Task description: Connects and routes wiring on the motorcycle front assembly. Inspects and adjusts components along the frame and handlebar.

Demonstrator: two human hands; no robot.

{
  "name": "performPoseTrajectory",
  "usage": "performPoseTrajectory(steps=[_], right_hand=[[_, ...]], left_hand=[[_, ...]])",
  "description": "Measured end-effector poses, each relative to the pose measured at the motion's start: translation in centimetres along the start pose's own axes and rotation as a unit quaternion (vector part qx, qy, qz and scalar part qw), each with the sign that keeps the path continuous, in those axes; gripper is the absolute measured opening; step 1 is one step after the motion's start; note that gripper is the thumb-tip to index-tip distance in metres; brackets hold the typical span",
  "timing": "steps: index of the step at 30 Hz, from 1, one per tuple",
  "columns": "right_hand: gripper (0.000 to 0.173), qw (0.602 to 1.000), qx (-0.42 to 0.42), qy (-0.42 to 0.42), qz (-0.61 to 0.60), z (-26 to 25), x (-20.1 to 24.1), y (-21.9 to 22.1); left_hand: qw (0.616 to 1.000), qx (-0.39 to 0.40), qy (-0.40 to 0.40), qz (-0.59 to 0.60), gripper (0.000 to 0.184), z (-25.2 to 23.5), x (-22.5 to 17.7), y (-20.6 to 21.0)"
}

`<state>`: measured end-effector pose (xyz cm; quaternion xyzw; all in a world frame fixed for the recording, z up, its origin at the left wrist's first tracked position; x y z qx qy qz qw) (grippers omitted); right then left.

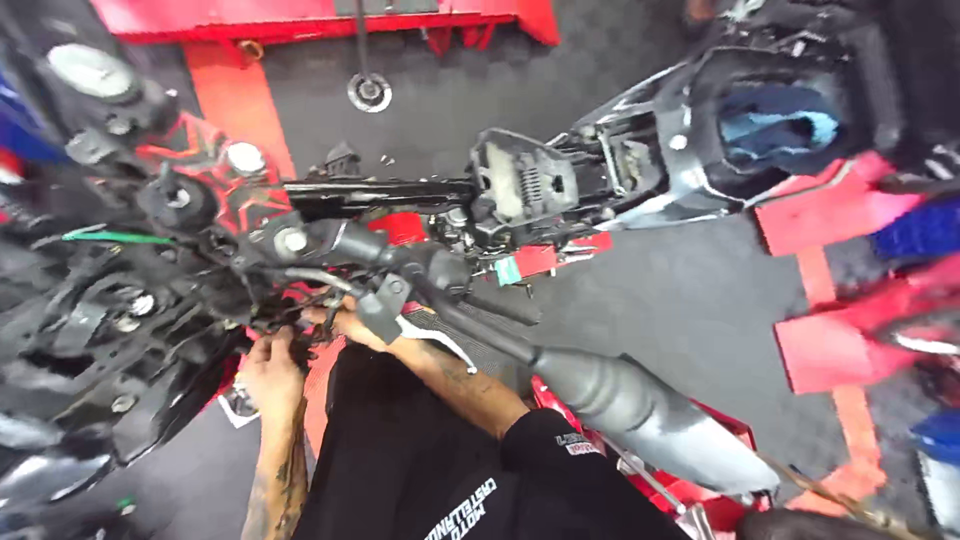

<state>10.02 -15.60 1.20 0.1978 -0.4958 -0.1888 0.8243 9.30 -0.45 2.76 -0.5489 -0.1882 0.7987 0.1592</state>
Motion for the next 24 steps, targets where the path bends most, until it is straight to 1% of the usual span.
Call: performPoseTrajectory(steps=[2,3,4,5,6,8,9,10,11,12,14,15,16,17,18,19,21,23,24], right_hand=[[0.040,1.000,0.008,-0.005,0.018,2.2,-1.3,-1.7],[0.043,0.999,0.032,-0.003,0.027,3.1,-2.5,-2.7],[0.047,0.997,0.041,0.038,0.048,4.5,-3.0,-3.5],[0.045,0.994,0.013,0.082,0.066,6.0,-3.0,-4.6],[0.038,0.991,-0.051,0.093,0.077,7.1,-2.9,-6.7],[0.030,0.995,-0.081,0.021,0.061,8.6,-3.3,-12.2],[0.028,0.993,-0.098,-0.007,0.061,9.7,-2.5,-15.0],[0.023,0.988,-0.131,-0.046,0.069,11.1,-0.7,-17.4],[0.020,0.977,-0.167,-0.094,0.093,12.3,2.2,-19.9],[0.018,0.957,-0.208,-0.157,0.125,13.3,5.9,-22.3],[0.020,0.897,-0.305,-0.232,0.219,14.8,13.6,-25.5],[0.023,0.861,-0.345,-0.249,0.278,15.0,17.4,-26.4],[0.027,0.830,-0.374,-0.241,0.337,14.5,20.3,-27.2],[0.033,0.807,-0.392,-0.209,0.390,13.0,22.3,-28.2],[0.039,0.790,-0.406,-0.158,0.431,10.9,23.3,-29.8],[0.044,0.782,-0.412,-0.096,0.457,8.8,23.6,-31.2],[0.051,0.777,-0.412,0.018,0.475,5.9,22.5,-32.9],[0.054,0.774,-0.411,0.076,0.475,4.8,21.0,-33.1],[0.057,0.770,-0.413,0.087,0.478,4.6,20.6,-32.9]], left_hand=[[1.000,0.006,-0.002,0.020,0.023,0.0,0.3,0.4],[1.000,0.010,-0.002,0.030,0.022,0.0,0.3,0.5],[0.999,0.013,0.000,0.039,0.021,-0.1,0.2,0.5],[0.999,0.018,0.001,0.049,0.020,-0.1,0.2,0.4],[0.998,0.026,0.001,0.059,0.019,-0.2,0.4,0.3],[0.997,0.034,-0.005,0.066,0.020,-0.2,0.8,-0.1],[0.997,0.040,-0.007,0.066,0.021,-0.2,0.8,-0.1],[0.997,0.047,-0.009,0.064,0.021,-0.2,0.9,-0.1],[0.996,0.053,-0.012,0.067,0.022,-0.2,0.8,-0.1],[0.996,0.056,-0.013,0.072,0.023,-0.3,0.8,0.1],[0.994,0.064,-0.023,0.080,0.023,-0.2,1.1,0.1],[0.994,0.065,-0.028,0.083,0.023,-0.3,1.1,0.2],[0.994,0.066,-0.033,0.084,0.023,-0.3,1.2,0.3],[0.993,0.069,-0.036,0.085,0.024,-0.3,1.3,0.3],[0.993,0.072,-0.038,0.083,0.023,-0.3,1.3,0.3],[0.993,0.074,-0.039,0.081,0.023,-0.4,1.3,0.3],[0.993,0.073,-0.035,0.085,0.022,-0.2,1.2,-0.1],[0.993,0.068,-0.030,0.090,0.022,0.3,1.3,-0.8],[0.993,0.066,-0.029,0.092,0.023,0.4,1.4,-0.9]])
Point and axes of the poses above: each hand's wrist, its own z-axis away from the middle knuckle, its own y-axis out of the palm, x = y × z, the point moved 10 cm from there along -z, towards the middle knuckle, and after that the axes turned 13 degrees about -z, right-handed, at the moved point
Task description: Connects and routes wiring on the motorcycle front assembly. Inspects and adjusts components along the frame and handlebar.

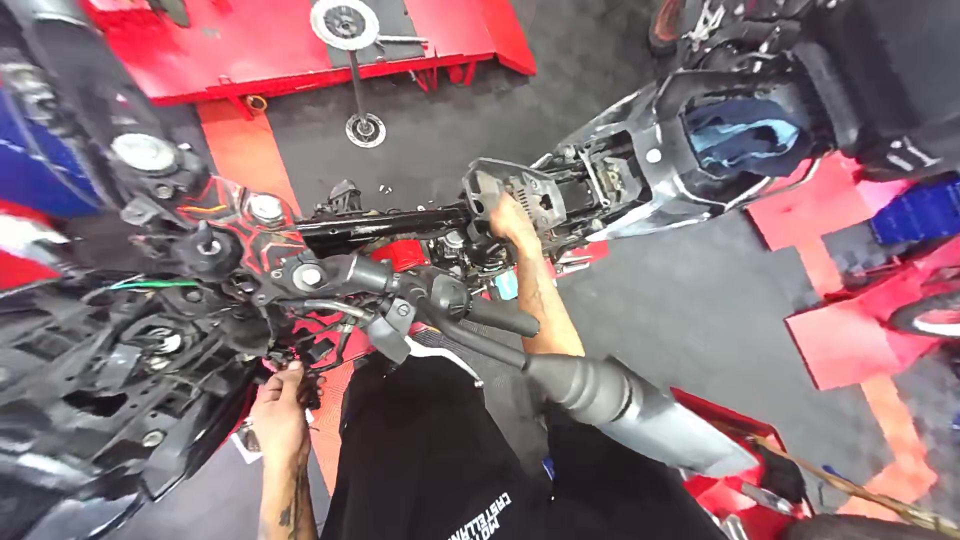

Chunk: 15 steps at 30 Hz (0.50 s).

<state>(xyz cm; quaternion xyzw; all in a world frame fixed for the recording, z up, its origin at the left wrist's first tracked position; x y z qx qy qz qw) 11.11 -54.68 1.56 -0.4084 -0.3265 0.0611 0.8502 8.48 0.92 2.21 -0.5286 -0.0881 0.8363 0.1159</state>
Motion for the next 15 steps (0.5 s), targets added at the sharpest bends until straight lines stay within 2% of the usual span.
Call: performPoseTrajectory(steps=[4,6,10,15], right_hand=[[0.057,0.998,-0.053,0.003,-0.018,2.2,-0.7,-0.5],[0.059,0.999,-0.054,0.000,-0.011,0.9,-1.2,-0.9],[0.050,0.998,-0.051,-0.036,-0.006,-1.9,-1.6,-0.6],[0.048,0.996,-0.085,-0.038,-0.003,-1.3,-1.4,-0.9]], left_hand=[[1.000,-0.010,0.005,0.024,0.021,0.3,0.7,0.0],[0.999,-0.006,0.004,0.036,0.018,0.1,0.9,0.3],[0.999,-0.004,0.000,0.043,0.017,-0.3,1.0,0.6],[0.998,-0.020,-0.002,0.058,0.015,-0.5,1.2,1.0]])
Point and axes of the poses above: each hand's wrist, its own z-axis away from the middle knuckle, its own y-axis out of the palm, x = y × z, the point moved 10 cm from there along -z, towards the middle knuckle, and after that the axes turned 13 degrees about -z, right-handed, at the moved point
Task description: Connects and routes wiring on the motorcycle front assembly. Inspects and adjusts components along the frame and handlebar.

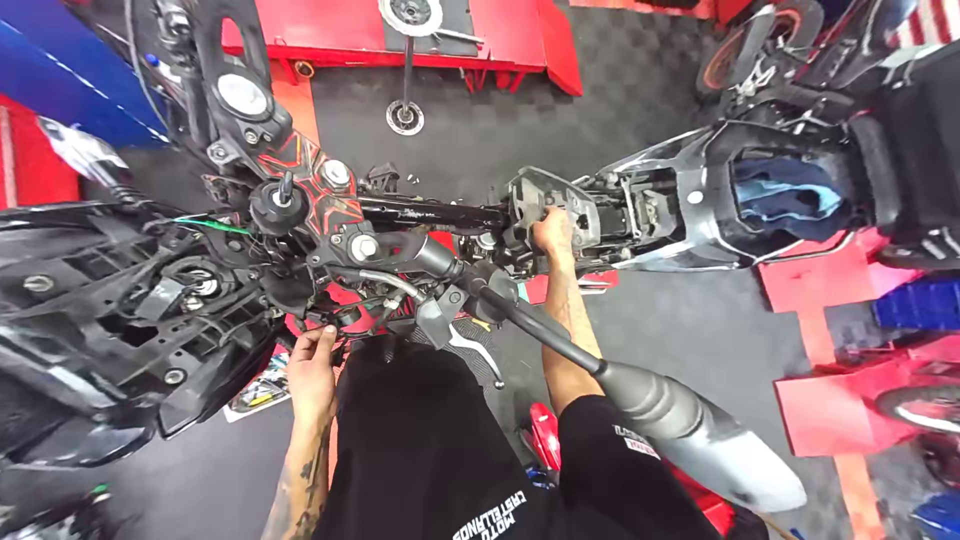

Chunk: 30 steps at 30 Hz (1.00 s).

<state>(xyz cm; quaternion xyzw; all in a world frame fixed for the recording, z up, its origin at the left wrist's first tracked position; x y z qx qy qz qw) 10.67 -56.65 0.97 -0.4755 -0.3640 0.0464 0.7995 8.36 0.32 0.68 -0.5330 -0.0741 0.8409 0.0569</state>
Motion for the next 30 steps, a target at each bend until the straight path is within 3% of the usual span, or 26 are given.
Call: performPoseTrajectory(steps=[3,10,20,25,30], right_hand=[[0.051,0.999,-0.037,-0.017,-0.010,1.4,0.5,-0.6],[0.057,0.999,-0.029,-0.018,0.003,0.1,0.4,-0.7],[0.054,1.000,-0.006,-0.007,-0.025,-1.9,-1.0,-0.8],[0.049,0.999,0.003,-0.012,-0.043,-1.7,-0.8,-0.5],[0.051,0.995,0.020,0.011,-0.101,-2.1,-1.3,0.7]], left_hand=[[1.000,-0.012,0.003,0.011,0.014,0.2,0.2,-0.2],[1.000,0.003,0.002,0.021,0.022,0.4,0.6,-0.4],[0.972,0.123,-0.010,0.199,0.027,-0.5,2.7,1.6],[0.967,0.127,0.007,0.220,0.046,-0.9,3.9,2.5],[0.982,0.117,0.052,0.137,0.045,-1.5,4.1,1.7]])
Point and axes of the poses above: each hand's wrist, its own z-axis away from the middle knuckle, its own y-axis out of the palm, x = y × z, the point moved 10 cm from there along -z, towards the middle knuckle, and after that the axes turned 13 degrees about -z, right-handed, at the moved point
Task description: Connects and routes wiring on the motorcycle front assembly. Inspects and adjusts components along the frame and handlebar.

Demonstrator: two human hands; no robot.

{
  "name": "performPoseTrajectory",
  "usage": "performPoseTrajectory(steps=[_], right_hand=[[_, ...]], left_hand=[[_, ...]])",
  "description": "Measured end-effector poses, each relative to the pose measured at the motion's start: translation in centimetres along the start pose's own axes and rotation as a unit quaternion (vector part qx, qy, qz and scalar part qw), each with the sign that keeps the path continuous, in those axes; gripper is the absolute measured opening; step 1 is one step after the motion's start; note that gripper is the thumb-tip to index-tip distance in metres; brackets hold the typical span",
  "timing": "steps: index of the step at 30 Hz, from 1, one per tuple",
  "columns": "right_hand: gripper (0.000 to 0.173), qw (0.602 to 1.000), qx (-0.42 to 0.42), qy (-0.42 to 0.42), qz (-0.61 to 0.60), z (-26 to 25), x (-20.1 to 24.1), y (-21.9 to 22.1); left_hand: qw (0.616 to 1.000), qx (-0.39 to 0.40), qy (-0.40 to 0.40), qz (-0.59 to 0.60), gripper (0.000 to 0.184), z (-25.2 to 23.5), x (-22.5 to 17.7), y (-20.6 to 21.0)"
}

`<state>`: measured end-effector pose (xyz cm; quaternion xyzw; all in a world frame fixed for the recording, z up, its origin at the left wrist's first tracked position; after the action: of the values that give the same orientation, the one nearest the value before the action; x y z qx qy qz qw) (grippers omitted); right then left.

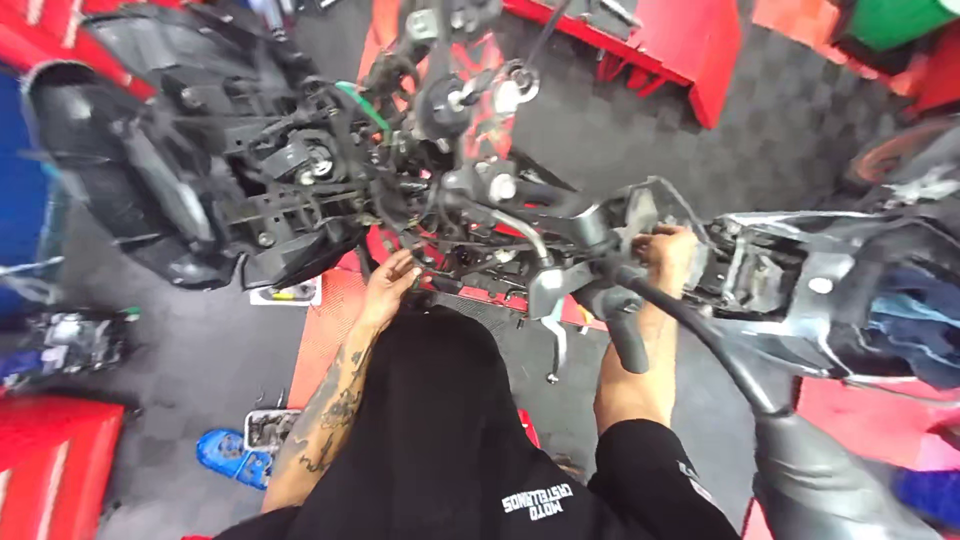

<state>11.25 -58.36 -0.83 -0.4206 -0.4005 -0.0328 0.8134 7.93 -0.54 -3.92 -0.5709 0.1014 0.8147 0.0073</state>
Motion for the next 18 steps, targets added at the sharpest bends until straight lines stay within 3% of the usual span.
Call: performPoseTrajectory(steps=[3,5,8,14,18], right_hand=[[0.049,0.999,-0.010,0.000,0.047,0.4,0.8,-1.1],[0.054,0.993,0.046,0.050,0.098,2.4,2.2,-0.8],[0.049,0.993,-0.061,-0.035,0.091,1.8,2.7,-1.1],[0.057,0.997,-0.048,-0.008,0.060,1.0,1.7,-1.0],[0.061,0.999,0.011,-0.022,0.045,-0.2,1.3,-0.3]], left_hand=[[0.999,-0.012,0.024,-0.039,0.036,-0.5,0.1,0.1],[1.000,-0.011,0.025,-0.012,0.032,-0.6,0.4,0.0],[0.997,0.003,0.004,0.083,0.027,-0.6,1.1,0.3],[0.941,0.048,-0.054,0.330,0.025,0.3,2.7,2.6],[0.911,0.055,-0.068,0.402,0.030,0.3,3.7,3.3]])
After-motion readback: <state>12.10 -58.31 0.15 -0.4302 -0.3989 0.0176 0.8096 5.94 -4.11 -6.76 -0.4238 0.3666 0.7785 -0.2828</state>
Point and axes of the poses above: each hand's wrist, its own z-axis away from the middle knuckle, its own y-axis out of the palm, x = y × z, the point moved 10 cm from there along -z, towards the middle knuckle, and after that the axes turned 13 degrees about -z, right-handed, at the moved point
